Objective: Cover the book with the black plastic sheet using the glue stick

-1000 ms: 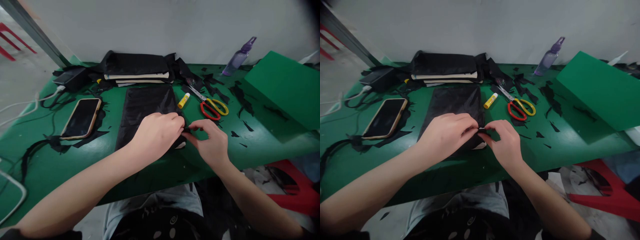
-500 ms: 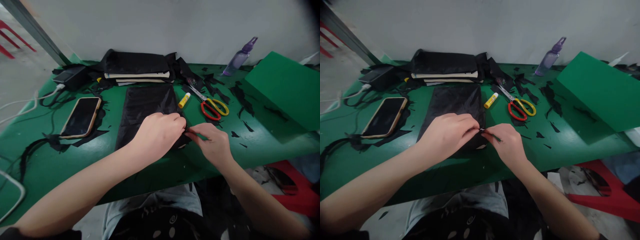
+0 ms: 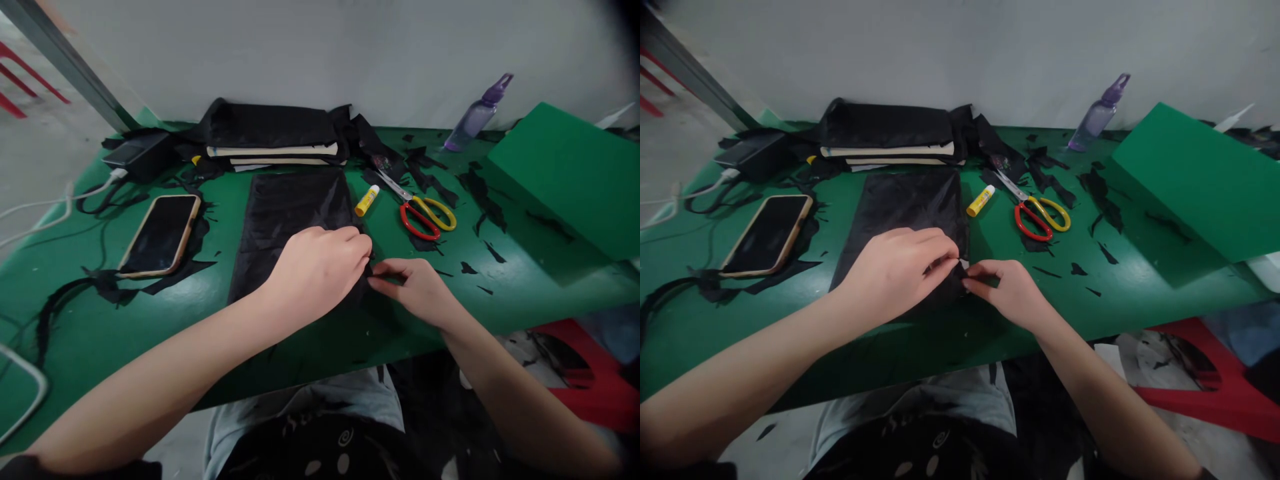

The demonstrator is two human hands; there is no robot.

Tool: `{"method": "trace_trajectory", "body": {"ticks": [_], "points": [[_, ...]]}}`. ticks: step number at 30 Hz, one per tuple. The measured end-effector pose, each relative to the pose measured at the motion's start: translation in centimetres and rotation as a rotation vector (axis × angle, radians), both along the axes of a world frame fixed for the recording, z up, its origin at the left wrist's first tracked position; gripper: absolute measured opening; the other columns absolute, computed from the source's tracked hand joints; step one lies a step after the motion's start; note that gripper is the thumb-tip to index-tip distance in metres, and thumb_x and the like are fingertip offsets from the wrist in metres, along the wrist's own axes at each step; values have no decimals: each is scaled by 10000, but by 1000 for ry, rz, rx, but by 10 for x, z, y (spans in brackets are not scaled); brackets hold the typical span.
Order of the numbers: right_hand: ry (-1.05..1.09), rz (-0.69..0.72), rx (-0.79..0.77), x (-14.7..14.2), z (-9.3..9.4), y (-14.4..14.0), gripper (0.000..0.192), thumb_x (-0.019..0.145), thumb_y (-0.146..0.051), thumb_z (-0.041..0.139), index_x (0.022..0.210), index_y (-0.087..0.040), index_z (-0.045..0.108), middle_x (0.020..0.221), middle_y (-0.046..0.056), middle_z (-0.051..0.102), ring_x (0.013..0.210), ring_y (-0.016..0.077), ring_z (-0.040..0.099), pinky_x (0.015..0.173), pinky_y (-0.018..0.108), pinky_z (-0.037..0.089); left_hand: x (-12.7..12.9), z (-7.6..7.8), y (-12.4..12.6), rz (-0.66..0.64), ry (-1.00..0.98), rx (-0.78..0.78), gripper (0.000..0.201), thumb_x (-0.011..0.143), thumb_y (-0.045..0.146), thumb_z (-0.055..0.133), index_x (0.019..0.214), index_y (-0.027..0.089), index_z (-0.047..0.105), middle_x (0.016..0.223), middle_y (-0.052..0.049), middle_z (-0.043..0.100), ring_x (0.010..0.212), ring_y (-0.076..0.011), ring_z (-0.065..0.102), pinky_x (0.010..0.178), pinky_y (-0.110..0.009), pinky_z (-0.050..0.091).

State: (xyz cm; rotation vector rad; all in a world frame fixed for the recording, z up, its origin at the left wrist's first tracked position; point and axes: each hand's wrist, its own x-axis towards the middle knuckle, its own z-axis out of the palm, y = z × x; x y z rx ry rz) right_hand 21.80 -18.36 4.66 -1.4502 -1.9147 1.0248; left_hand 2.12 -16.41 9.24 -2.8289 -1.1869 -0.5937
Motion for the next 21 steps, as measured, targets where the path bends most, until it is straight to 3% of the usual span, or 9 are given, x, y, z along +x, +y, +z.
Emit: {"method": "trace_trajectory", "body": {"ticks": [6, 13, 17, 21], "points": [[-57, 22, 20, 4, -4, 2, 157, 853, -318, 556, 837, -217, 676, 796, -9, 687, 763, 164, 624, 695, 265, 468, -1, 1, 1, -3, -4, 11, 169, 894, 246, 486, 820, 171, 618, 748, 15, 612, 582, -117, 524, 555, -255, 339], [-221, 164, 315, 10, -2, 5, 129, 874, -277, 525, 890, -202, 629, 907, 48, 657, 869, 184, 591, 774, 315, 475, -1, -3, 1, -54, 48, 60, 146, 883, 225, 505, 811, 174, 622, 738, 16, 608, 594, -139, 536, 566, -283, 347], [-236, 18, 393, 6, 13, -1, 287, 782, -322, 652, 1043, -213, 605, 1018, 55, 653, 937, 206, 594, 815, 347, 482, 0, -6, 0, -49, 32, 114, 132, 875, 219, 516, 813, 171, 623, 726, 17, 604, 580, -137, 529, 563, -286, 343], [-205, -56, 546, -4, 19, -1, 128, 774, -302, 668, 853, -204, 645, 836, 40, 637, 815, 189, 587, 731, 329, 476, 2, -5, 1, -29, 10, 128, 147, 877, 228, 518, 790, 168, 621, 703, 20, 599, 577, -136, 535, 558, -284, 342]]}}
